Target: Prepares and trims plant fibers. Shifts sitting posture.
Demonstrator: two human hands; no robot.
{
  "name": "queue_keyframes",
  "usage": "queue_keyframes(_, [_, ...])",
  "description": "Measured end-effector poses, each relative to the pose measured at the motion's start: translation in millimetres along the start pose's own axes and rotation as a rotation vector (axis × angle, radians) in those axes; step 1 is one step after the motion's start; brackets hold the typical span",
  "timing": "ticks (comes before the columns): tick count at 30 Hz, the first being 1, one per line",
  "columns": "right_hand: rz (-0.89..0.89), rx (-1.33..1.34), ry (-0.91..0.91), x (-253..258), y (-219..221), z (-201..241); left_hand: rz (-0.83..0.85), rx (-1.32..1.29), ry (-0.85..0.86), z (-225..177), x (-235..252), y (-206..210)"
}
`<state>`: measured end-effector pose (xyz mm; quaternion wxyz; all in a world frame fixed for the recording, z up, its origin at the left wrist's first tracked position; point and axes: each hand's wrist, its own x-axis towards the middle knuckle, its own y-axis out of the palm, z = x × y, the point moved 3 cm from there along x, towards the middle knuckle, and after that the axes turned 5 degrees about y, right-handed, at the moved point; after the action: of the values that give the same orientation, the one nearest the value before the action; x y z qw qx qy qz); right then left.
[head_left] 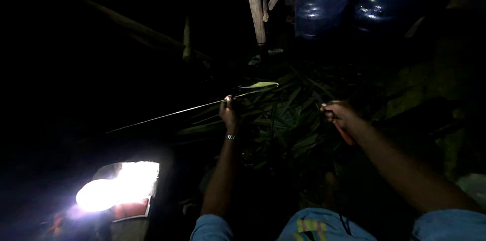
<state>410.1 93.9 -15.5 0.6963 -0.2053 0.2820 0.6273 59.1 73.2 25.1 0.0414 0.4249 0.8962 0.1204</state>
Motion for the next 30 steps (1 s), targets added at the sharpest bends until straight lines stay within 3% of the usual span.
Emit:
queue_keyframes(7, [0.517,-0.012,-0.136,-55.9,55.3,-1.3,0.131,-0.01,-0.025,20.6,-54.2,35.0])
queue_keyframes(10, [0.6,0.002,-0.099,-58.1,79.9,-3.1,0.198,-0.059,-0.004,30.2,-80.1,44.7])
queue_keyframes(13, [0.541,0.098,-0.073,-58.5,94.3,0.9,0.25,-0.111,0.023,37.0,-98.3,53.6])
queue_keyframes(15, [0.411,0.223,-0.039,-54.7,94.0,4.2,0.248,-0.134,0.025,35.3,-103.1,57.2])
queue_keyframes(20, [0.174,0.369,-0.048,-26.5,64.2,13.0,0.226,-0.092,0.143,27.8,-81.0,46.5])
queue_keyframes(24, [0.078,0.238,0.005,-16.6,61.0,2.5,0.175,-0.076,0.137,27.6,-70.8,43.0])
queue_keyframes(28, [-0.11,0.137,0.095,15.8,37.1,-29.2,0.016,-0.034,0.109,9.8,-38.9,18.7])
queue_keyframes(30, [-0.045,0.048,0.161,28.8,27.6,-40.0,-0.021,0.027,0.143,-5.3,-18.4,-0.5])
